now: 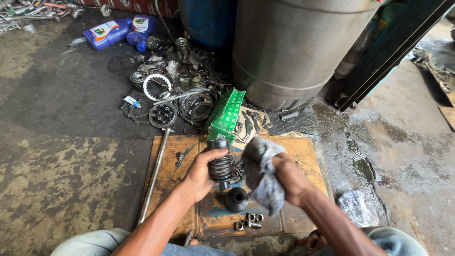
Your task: The person sits on the floor and wipes a black ribbed mechanical part with a grey cloth. They rotate the part to clean different sides and the grooves, then place it on a wooden board. The person also wipes a smaller cylindrical metal part and places it on the board.
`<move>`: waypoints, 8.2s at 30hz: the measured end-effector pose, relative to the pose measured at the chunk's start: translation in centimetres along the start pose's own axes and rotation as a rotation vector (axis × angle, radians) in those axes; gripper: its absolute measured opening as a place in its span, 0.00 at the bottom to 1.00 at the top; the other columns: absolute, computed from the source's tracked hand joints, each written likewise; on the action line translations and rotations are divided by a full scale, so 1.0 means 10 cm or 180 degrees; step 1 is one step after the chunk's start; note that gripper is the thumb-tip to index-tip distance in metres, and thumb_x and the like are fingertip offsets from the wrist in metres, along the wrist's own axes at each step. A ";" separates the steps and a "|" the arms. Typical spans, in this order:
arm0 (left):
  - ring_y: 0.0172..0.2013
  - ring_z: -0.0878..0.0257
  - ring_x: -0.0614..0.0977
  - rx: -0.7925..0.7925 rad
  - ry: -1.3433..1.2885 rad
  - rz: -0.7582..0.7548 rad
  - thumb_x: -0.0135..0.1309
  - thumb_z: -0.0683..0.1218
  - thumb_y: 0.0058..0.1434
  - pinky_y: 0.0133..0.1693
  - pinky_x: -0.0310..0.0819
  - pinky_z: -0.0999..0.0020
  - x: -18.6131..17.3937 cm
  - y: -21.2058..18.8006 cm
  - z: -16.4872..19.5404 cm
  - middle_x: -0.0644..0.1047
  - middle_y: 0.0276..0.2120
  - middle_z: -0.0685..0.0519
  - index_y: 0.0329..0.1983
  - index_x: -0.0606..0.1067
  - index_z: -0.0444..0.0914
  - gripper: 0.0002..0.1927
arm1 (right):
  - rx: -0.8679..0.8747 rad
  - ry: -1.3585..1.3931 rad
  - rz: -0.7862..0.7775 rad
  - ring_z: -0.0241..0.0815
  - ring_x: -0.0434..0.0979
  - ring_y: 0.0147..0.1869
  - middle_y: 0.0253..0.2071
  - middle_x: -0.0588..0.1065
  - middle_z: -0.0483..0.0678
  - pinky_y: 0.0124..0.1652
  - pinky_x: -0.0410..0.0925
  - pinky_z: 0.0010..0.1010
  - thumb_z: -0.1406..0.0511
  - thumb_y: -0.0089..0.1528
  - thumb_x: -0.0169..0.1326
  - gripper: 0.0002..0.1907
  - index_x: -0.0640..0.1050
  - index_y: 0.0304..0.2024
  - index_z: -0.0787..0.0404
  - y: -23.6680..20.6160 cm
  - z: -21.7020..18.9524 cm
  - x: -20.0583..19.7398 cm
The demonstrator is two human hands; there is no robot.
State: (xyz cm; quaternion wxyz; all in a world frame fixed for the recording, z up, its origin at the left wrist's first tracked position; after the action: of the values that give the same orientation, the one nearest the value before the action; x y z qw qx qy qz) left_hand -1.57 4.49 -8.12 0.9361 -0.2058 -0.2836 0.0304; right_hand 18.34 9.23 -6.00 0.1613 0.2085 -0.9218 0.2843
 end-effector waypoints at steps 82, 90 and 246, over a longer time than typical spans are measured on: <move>0.44 0.60 0.78 0.0808 0.0372 0.0065 0.51 0.75 0.51 0.44 0.79 0.56 0.20 0.12 -0.47 0.69 0.44 0.51 0.57 0.61 0.45 0.41 | 0.0386 -0.0250 0.0267 0.44 0.77 0.36 0.34 0.74 0.54 0.41 0.77 0.40 0.53 0.70 0.24 0.27 0.71 0.42 0.65 0.03 0.40 0.30; 0.42 0.57 0.80 0.0602 0.1035 -0.0126 0.53 0.77 0.54 0.47 0.76 0.60 0.15 0.12 -0.37 0.76 0.36 0.48 0.43 0.72 0.35 0.40 | 0.0429 -0.0189 -0.0201 0.49 0.80 0.38 0.41 0.78 0.59 0.41 0.79 0.37 0.55 0.68 0.38 0.24 0.73 0.51 0.69 0.17 0.32 0.23; 0.25 0.58 0.79 0.0469 0.2891 0.1333 0.41 0.58 0.69 0.28 0.72 0.57 0.32 -0.27 -0.01 0.78 0.28 0.48 0.47 0.71 0.37 0.21 | -0.1570 -0.1668 -0.0169 0.33 0.66 0.30 0.25 0.72 0.43 0.31 0.60 0.28 0.68 0.59 0.50 0.08 0.78 0.28 0.65 0.03 0.13 0.12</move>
State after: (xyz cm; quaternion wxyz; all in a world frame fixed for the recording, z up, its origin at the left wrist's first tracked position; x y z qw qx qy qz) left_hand 0.96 2.59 -5.47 0.9509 -0.1840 0.2025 0.1448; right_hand 16.97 8.32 -6.62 -0.0277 0.2530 -0.9670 -0.0140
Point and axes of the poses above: each hand's wrist, its own y-axis towards the middle knuckle, its own x-axis out of the palm, z = x × y, the point moved 5 cm from there along y, towards the middle knuckle
